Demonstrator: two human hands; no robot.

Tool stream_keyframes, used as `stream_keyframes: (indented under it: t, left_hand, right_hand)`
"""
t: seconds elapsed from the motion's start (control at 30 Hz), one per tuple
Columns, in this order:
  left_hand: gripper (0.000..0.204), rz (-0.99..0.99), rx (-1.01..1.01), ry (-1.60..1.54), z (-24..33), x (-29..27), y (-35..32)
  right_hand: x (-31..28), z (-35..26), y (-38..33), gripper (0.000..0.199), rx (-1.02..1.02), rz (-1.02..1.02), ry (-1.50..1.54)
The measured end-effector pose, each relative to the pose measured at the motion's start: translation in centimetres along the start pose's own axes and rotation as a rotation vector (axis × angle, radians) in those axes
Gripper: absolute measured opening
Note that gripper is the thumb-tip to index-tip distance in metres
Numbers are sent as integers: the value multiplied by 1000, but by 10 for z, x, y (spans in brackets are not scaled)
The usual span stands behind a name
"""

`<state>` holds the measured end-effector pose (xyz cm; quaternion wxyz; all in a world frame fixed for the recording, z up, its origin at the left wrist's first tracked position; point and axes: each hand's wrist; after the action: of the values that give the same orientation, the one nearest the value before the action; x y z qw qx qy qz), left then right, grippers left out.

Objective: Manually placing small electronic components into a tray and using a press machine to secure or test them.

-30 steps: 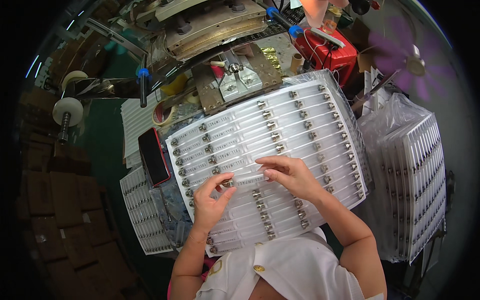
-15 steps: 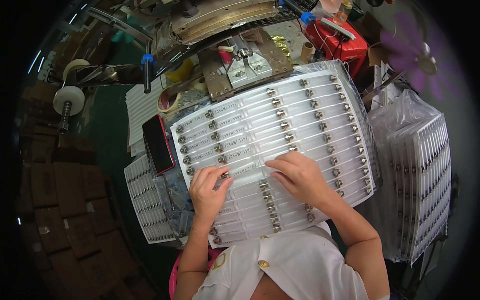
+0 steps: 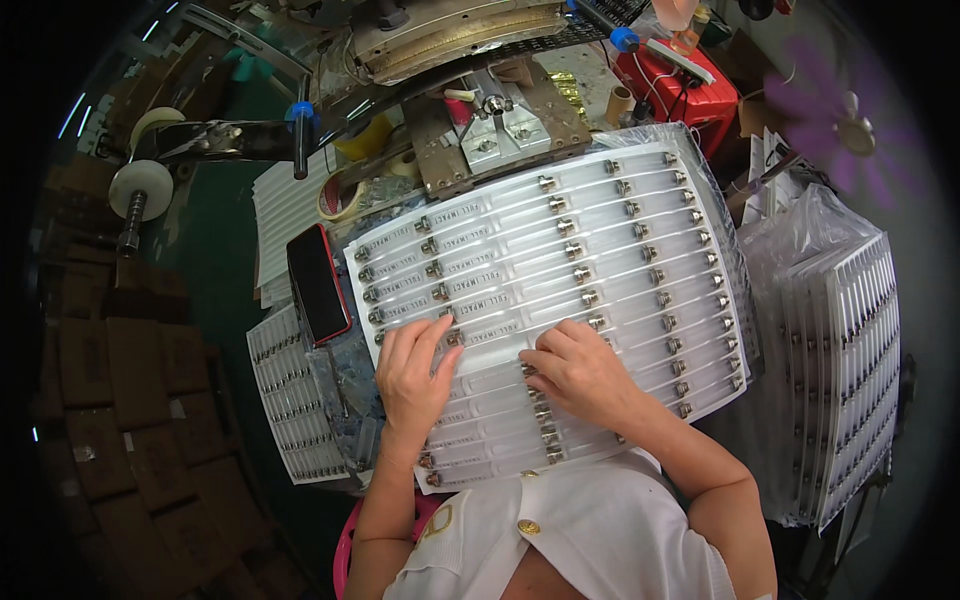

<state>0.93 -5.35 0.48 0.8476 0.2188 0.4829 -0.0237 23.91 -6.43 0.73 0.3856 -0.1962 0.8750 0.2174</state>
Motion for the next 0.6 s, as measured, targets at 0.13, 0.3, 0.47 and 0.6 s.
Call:
stream_keyframes:
  t: [0.13,0.3,0.47,0.6]
  left_hand:
    - [55,-35,51,177,2,1,4]
    - [64,-218,32,228,2,1,-6]
    - [62,-239,4,192,1,1,-10]
    - [57,-54,-10,151,-7,-14,-10]
  right_hand:
    - [2,-3,0,36,7,-25,-52]
    - [6,-3,-1,38,-14,-35,-100]
    - [9,-1,0,40,-64,11,-77]
    - [-6,-6,0,35,68,-63,236]
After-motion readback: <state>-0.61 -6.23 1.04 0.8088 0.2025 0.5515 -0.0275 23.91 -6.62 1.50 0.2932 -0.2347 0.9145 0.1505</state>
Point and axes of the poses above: each hand's wrist, its own y-axis towards the middle knuckle, its own x-axis out of the palm, z = x × y, and after that the axes turned 1 degree about y, right-handed
